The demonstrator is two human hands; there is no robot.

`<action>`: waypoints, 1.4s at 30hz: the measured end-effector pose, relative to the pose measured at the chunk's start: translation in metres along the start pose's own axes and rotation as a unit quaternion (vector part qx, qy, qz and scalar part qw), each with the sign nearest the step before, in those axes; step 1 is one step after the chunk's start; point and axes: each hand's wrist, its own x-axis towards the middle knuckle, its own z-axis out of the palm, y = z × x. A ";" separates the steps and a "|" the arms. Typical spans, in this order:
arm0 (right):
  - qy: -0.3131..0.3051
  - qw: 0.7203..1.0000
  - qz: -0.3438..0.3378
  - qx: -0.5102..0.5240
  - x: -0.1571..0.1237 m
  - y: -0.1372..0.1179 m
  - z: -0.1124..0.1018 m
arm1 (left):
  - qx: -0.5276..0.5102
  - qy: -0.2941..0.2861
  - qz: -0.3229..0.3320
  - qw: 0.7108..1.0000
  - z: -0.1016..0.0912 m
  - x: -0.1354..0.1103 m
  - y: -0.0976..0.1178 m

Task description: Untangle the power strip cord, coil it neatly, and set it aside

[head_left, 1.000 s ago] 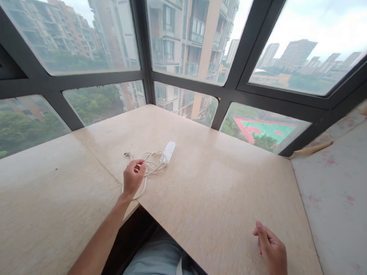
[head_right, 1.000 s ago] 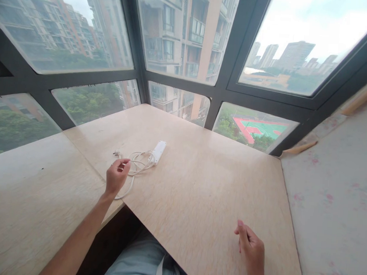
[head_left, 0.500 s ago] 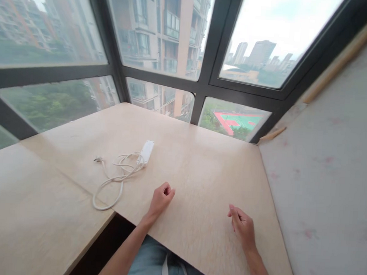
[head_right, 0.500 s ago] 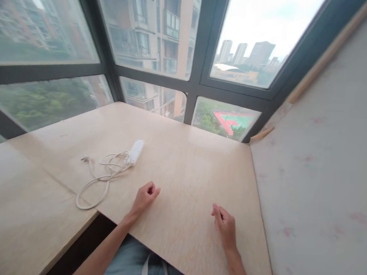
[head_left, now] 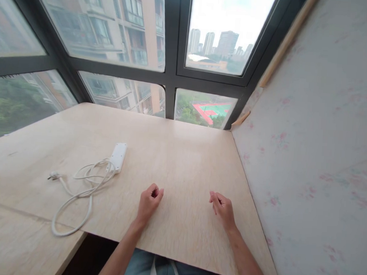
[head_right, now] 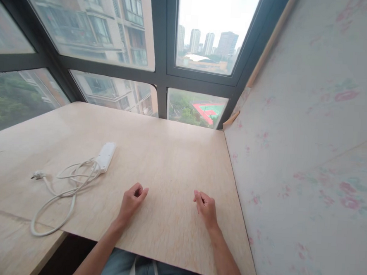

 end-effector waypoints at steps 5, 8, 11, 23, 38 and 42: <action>-0.004 1.000 -0.007 -0.012 -0.001 0.000 -0.001 | -0.017 0.018 -0.013 1.000 0.000 -0.002 0.003; -0.004 1.000 -0.011 -0.023 -0.003 0.001 -0.001 | -0.025 0.028 -0.021 0.999 -0.001 -0.006 0.004; -0.008 0.999 -0.012 -0.037 -0.004 0.002 -0.002 | -0.035 0.015 -0.024 0.999 -0.004 -0.010 0.003; -0.031 0.994 -0.017 -0.107 -0.005 0.004 -0.005 | 0.077 0.180 -0.106 0.975 -0.121 -0.016 -0.017; -0.031 0.990 0.024 -0.133 -0.004 0.014 -0.008 | 0.440 -0.026 -0.133 0.888 -0.189 0.055 -0.056; -0.029 0.991 0.019 -0.127 -0.004 0.012 -0.008 | 0.439 -0.057 -0.095 0.891 -0.200 0.061 -0.059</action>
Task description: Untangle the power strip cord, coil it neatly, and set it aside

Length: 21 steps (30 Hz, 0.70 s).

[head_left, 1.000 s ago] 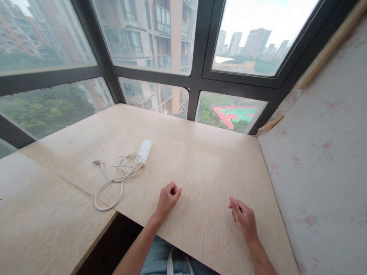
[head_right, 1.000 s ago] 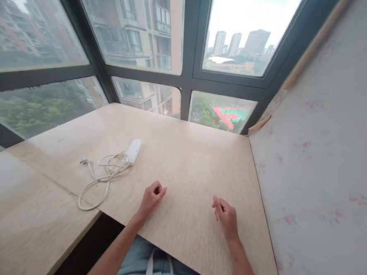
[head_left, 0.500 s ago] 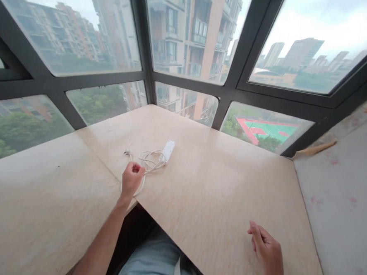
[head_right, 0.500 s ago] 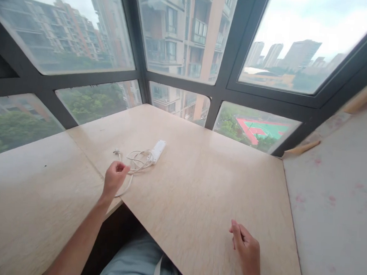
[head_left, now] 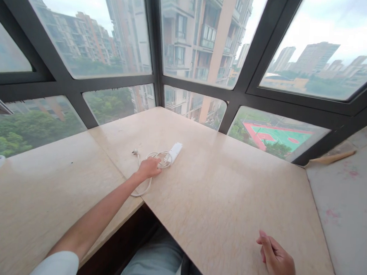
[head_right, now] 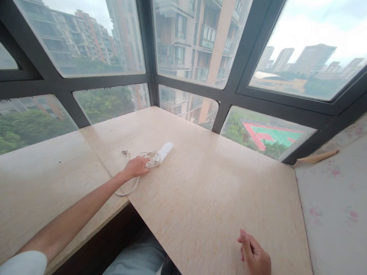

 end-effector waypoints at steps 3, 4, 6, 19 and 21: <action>-0.004 1.000 0.003 0.000 0.000 -0.001 0.001 | -0.005 0.008 0.008 1.000 -0.010 0.002 -0.004; -0.004 1.000 0.005 0.002 0.000 -0.001 0.001 | -0.005 0.015 0.007 1.000 -0.014 0.002 -0.005; -0.003 1.000 0.008 0.004 0.001 0.000 0.001 | -0.019 0.040 0.003 0.999 -0.027 0.004 -0.003; 0.017 0.999 -0.003 0.036 0.000 -0.007 0.002 | -0.506 0.073 0.032 0.859 -0.127 -0.007 0.068; 0.021 0.998 0.002 0.064 -0.002 -0.014 0.006 | -0.578 0.076 0.029 0.812 -0.134 -0.013 0.086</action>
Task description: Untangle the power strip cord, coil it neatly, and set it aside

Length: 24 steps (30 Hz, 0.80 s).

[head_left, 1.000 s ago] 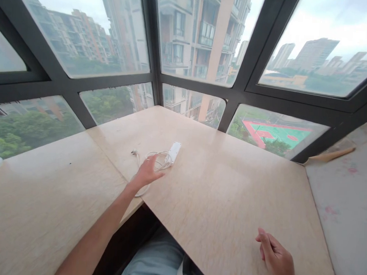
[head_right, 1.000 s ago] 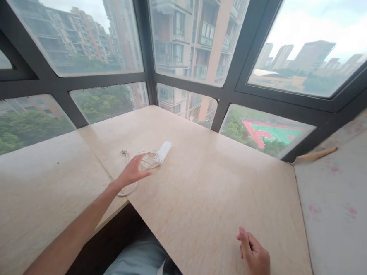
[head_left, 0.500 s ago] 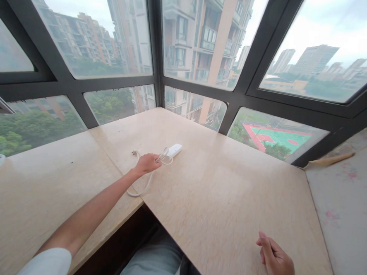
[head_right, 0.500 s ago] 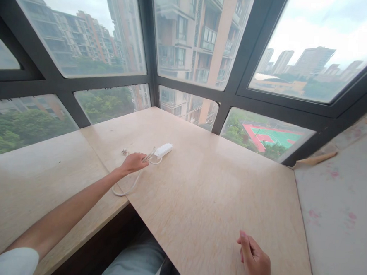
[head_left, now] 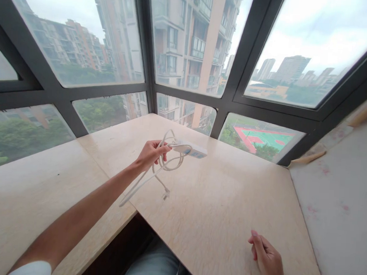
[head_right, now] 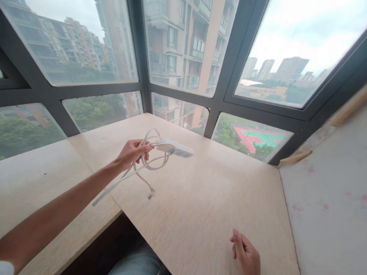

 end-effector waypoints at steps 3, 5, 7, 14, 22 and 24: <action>-0.046 0.997 0.006 0.058 -0.007 -0.014 0.013 | -0.130 -0.009 -0.003 0.991 0.024 -0.006 0.014; -0.095 0.991 -0.010 0.095 -0.012 -0.029 0.025 | -0.205 -0.015 -0.002 0.979 0.041 -0.010 0.020; -0.121 0.984 -0.049 0.125 -0.014 -0.047 0.035 | -0.269 -0.021 -0.003 0.963 0.059 -0.012 0.021; -0.163 0.963 -0.129 0.170 -0.001 -0.099 0.071 | -0.421 -0.067 -0.061 0.902 0.113 -0.025 0.011; -0.265 0.945 -0.110 0.157 0.003 -0.095 0.093 | -0.544 -0.095 -0.098 0.828 0.155 -0.046 -0.023; -0.262 0.946 -0.088 0.168 0.000 -0.088 0.086 | -0.566 -0.103 -0.102 0.811 0.162 -0.047 -0.042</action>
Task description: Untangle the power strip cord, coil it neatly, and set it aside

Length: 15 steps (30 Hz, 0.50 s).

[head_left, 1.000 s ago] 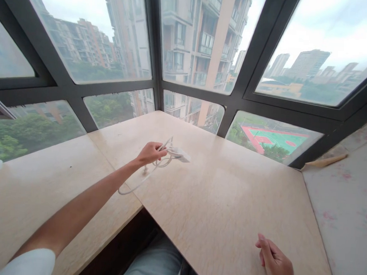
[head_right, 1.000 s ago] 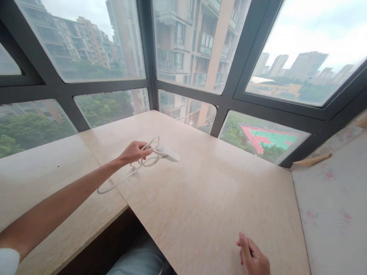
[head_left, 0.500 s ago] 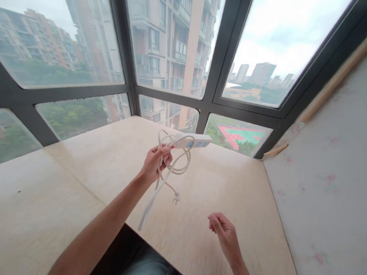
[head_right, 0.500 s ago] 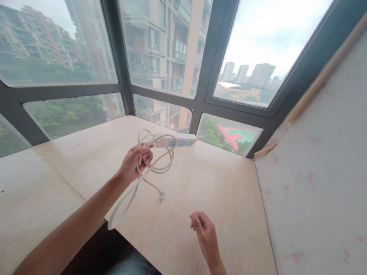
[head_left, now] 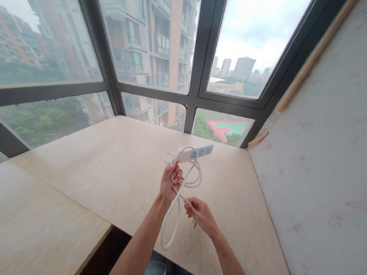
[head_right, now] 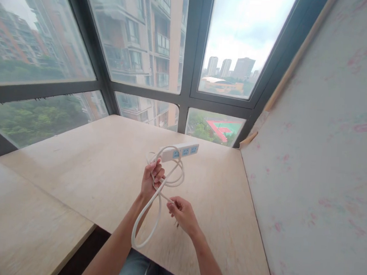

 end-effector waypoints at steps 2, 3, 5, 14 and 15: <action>0.037 0.999 0.008 0.000 -0.010 0.002 -0.008 | -0.020 -0.006 -0.002 1.000 -0.016 0.002 -0.013; 0.055 0.998 0.010 -0.003 -0.016 0.003 -0.012 | -0.028 -0.008 -0.004 1.000 -0.023 0.003 -0.019; 0.079 0.997 0.018 -0.005 -0.027 0.004 -0.019 | -0.039 -0.006 -0.016 0.999 -0.033 0.004 -0.030; 0.077 0.994 0.068 -0.033 -0.054 0.005 -0.038 | -0.028 0.043 -0.071 0.996 -0.053 -0.008 -0.063; 0.072 0.994 0.068 -0.037 -0.056 0.005 -0.039 | -0.023 0.051 -0.075 0.996 -0.056 -0.010 -0.064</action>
